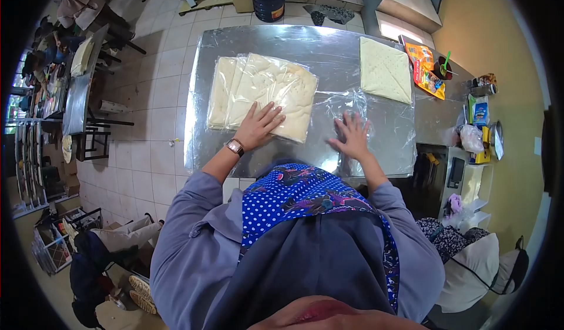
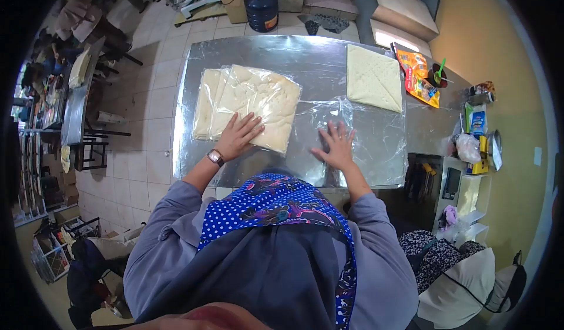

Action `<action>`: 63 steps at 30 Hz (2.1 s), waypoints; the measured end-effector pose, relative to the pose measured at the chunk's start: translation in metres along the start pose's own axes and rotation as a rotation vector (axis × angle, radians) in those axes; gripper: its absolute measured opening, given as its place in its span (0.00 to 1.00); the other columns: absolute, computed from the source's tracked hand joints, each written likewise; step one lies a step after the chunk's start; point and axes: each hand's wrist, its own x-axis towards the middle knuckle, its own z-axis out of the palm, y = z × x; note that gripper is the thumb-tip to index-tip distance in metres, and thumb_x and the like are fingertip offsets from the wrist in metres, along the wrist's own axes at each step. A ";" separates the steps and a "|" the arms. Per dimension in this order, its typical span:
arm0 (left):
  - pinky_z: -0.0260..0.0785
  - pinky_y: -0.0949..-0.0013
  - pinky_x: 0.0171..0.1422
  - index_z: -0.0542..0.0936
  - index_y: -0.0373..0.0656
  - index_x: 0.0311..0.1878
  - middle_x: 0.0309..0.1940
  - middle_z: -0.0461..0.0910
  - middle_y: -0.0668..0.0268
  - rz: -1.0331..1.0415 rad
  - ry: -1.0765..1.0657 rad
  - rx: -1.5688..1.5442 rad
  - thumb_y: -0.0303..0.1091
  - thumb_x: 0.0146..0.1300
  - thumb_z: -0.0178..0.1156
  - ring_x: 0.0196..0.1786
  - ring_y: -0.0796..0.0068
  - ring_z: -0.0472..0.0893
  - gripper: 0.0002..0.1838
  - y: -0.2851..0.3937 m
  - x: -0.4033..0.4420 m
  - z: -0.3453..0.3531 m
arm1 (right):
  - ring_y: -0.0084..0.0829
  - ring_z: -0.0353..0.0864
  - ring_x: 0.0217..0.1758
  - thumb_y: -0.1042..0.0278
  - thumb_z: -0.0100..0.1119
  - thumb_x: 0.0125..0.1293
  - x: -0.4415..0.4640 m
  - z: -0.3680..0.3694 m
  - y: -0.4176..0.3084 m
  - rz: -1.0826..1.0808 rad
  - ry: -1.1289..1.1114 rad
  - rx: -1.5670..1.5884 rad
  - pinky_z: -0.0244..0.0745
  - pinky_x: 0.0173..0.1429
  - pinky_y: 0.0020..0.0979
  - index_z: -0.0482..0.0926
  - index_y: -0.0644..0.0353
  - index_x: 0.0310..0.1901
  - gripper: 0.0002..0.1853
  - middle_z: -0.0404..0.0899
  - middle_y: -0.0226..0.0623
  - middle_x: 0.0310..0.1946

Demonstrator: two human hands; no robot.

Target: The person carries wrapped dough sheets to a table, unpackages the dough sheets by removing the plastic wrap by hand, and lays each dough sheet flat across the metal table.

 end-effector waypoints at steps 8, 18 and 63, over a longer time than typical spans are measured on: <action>0.72 0.71 0.49 0.79 0.41 0.52 0.46 0.83 0.59 -0.393 0.496 -0.795 0.36 0.65 0.61 0.45 0.74 0.81 0.15 -0.037 0.054 -0.141 | 0.47 0.49 0.76 0.44 0.58 0.61 0.036 -0.020 -0.053 -0.086 0.005 0.134 0.20 0.73 0.64 0.73 0.48 0.61 0.29 0.68 0.36 0.65; 0.73 0.62 0.59 0.65 0.39 0.66 0.58 0.74 0.60 -0.592 0.386 -2.100 0.52 0.72 0.47 0.56 0.68 0.78 0.29 -0.072 0.030 -0.147 | 0.17 0.72 0.54 0.59 0.58 0.67 0.118 -0.076 -0.062 0.223 -0.066 2.082 0.69 0.56 0.29 0.67 0.52 0.61 0.22 0.75 0.27 0.51; 0.25 0.27 0.71 0.56 0.59 0.74 0.77 0.46 0.68 -0.574 0.174 0.116 0.60 0.68 0.43 0.78 0.62 0.42 0.34 -0.012 0.061 0.032 | 0.51 0.82 0.37 0.37 0.50 0.62 0.140 -0.038 -0.098 0.301 -0.117 0.243 0.74 0.41 0.46 0.80 0.60 0.32 0.28 0.82 0.48 0.32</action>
